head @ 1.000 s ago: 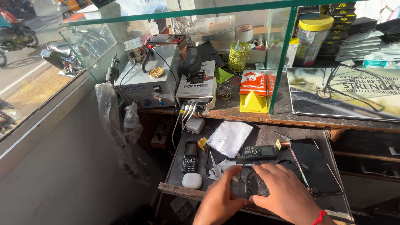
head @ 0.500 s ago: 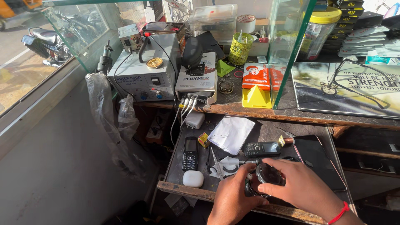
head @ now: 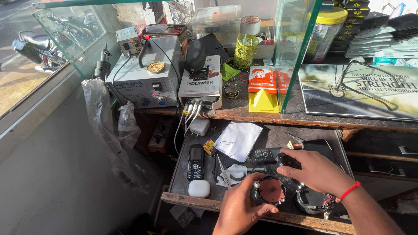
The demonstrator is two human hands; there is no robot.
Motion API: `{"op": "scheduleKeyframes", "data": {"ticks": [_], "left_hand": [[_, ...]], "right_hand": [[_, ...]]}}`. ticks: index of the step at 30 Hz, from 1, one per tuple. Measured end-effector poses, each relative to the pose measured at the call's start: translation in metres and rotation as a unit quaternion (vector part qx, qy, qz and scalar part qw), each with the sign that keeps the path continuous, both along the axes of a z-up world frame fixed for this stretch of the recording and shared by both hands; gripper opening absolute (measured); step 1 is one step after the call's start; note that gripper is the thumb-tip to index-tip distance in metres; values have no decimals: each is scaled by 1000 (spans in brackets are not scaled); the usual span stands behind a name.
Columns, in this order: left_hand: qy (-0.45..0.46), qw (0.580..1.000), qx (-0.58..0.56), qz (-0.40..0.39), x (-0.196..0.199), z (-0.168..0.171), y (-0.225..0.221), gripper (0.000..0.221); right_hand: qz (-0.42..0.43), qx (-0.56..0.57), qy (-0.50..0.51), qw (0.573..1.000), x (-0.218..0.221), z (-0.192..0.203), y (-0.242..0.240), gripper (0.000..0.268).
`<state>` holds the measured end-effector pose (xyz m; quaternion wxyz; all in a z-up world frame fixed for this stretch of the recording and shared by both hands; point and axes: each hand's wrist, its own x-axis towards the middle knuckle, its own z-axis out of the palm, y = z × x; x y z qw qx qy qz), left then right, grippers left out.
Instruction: The person disassembles a portable speaker, removes a circuit board, and uses a screwdriver to separate components for repair.
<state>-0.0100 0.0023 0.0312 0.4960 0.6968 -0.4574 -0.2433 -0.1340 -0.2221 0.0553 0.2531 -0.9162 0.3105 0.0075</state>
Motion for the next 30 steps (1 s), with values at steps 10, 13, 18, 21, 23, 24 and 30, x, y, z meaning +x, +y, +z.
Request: {"op": "scheduleKeyframes", "data": {"ticks": [10,13,18,21,23,24,30], "left_hand": [[188,972,-139,-18,9,-23,5,39],[222,961,-165,-3,11,-30,4,33],[277,948,-156,25,13,-36,2,26],[243,960,-136,33,13,-38,3,26],[256,956,-141,37,12,-38,3,25],[262,954,-143,37,12,-37,2,25],[250,956,-148,37,12,-35,3,25]], "right_hand": [[109,-95,120,982,14,-11,-7,86],[113,-91,166,975,18,-3,-3,85],[160,-116,5,980,7,19,4,57],[209,-74,-25,975,-4,28,26,50],[227,-60,-10,972,-5,31,41,53],[226,-62,7,972,-4,33,47,56],[229,-57,50,970,4,43,50,57]]}}
